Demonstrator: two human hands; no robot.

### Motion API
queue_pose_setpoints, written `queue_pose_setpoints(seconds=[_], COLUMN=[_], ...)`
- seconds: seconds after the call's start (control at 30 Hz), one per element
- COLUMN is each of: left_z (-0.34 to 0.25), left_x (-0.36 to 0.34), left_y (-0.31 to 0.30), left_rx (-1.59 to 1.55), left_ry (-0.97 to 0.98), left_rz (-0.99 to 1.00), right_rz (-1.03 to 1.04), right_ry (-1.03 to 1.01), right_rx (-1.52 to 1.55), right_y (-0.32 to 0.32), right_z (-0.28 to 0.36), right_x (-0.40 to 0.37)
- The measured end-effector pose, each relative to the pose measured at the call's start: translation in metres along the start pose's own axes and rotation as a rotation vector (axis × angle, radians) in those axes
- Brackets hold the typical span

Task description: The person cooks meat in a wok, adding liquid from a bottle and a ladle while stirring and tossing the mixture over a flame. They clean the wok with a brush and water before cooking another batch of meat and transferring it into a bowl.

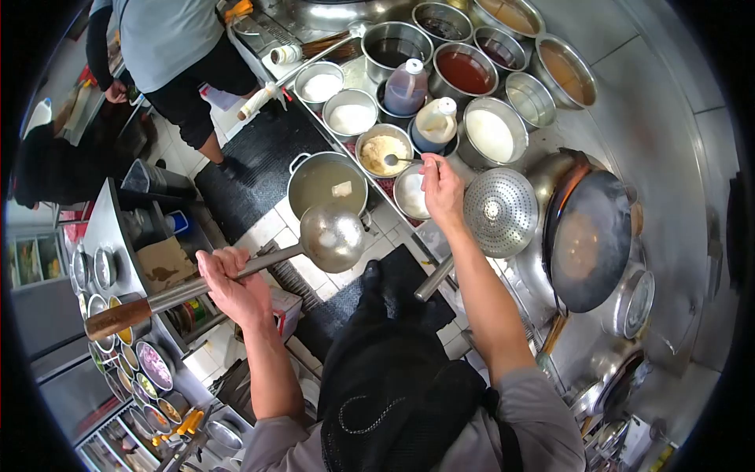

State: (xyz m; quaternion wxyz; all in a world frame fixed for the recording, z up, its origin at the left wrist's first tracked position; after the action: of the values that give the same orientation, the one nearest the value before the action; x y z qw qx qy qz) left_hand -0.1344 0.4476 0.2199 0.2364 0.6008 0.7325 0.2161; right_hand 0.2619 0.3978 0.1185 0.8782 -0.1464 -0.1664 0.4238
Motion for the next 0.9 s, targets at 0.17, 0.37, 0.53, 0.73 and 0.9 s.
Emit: queue_pose_setpoints(seconds=[0.17,0.37,0.53,0.73,0.9], left_z=[-0.005,-0.002,-0.001,0.006,0.015], left_x=[0.006,0.018,0.025,0.038,0.045], left_y=[-0.012,0.0,0.021,0.042,0.05], left_rx=[0.024,0.002,-0.004,-0.044,-0.141], left_ry=[0.022,0.03,0.022,0.096,0.068], left_rz=[-0.025,0.009,0.074,0.081,0.046], right_rz=[0.033,0.019,-0.052,-0.123,-0.13], right_ry=[-0.066,0.126,0.252,0.268,0.163], right_rx=[-0.025,0.128,0.278,0.653,0.553], right_y=[0.022,0.024,0.006,-0.026,-0.03], right_z=[-0.011,-0.022,-0.024,0.008,0.014], right_x=[0.006,0.006,-0.001,-0.012,0.007])
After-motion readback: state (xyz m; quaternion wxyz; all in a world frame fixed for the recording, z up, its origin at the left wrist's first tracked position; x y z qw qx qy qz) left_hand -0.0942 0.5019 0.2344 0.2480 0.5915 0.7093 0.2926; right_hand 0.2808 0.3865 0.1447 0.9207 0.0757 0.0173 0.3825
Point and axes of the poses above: each hand's wrist, its own x-axis towards the middle knuckle, its own y-axis out of the palm, z = x × y, the point moved 8 cm from there along x, towards the middle knuckle, and after that the axes turned 6 degrees about -y, right-handed, at the moved point
